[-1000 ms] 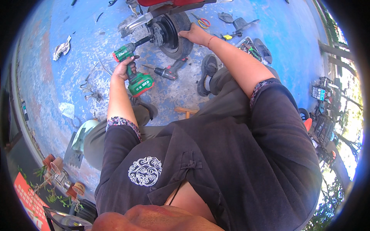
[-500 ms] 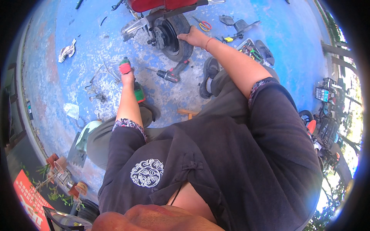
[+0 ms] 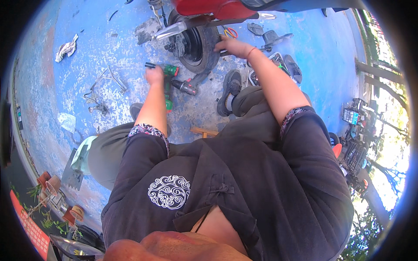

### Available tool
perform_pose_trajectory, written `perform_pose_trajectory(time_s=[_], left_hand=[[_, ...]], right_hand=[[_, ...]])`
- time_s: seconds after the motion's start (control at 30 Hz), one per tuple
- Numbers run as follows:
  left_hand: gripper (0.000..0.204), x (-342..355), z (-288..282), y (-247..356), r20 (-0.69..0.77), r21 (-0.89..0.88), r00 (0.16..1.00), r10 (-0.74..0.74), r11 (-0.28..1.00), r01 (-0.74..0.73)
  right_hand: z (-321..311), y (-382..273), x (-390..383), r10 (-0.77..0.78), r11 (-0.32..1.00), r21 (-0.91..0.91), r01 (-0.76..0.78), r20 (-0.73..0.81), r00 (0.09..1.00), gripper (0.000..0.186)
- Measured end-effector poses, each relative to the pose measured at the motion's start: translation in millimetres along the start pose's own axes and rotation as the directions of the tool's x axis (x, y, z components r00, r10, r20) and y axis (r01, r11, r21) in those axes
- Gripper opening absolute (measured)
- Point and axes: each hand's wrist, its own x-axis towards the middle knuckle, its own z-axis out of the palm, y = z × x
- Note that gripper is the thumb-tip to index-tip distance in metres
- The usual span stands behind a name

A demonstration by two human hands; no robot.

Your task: The person uses a cordless impact driver to remove bolts from the rear wheel assembly of a scooter. They then remove the wheel and brake components, inspect the parts, and begin reassembling the wheel onto the scooter frame.

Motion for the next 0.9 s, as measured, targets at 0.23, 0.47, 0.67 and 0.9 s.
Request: perform_pose_trajectory(time_s=[0.23,0.47,0.67,0.9], left_hand=[[0.039,11,-40,107,0.060,-0.223,0.830,0.555,0.818,-0.531],[0.038,5,-37,96,0.129,-0.267,0.828,0.546,0.823,-0.501],[0.036,7,-36,89,0.104,-0.252,0.830,0.548,0.822,-0.512],[0.041,-4,-40,110,0.066,-0.249,0.900,0.430,0.881,-0.403]], right_hand=[[-19,0,44,0.175,0.965,-0.155,-0.213,-0.227,0.958,0.020],[-35,72,111,-0.290,0.542,-0.837,0.074,-0.104,0.951,0.018],[-43,95,142,-0.290,0.460,-0.880,0.117,-0.024,0.957,0.020],[-31,89,153,0.069,0.992,0.111,-0.052,-0.150,0.986,0.022]])
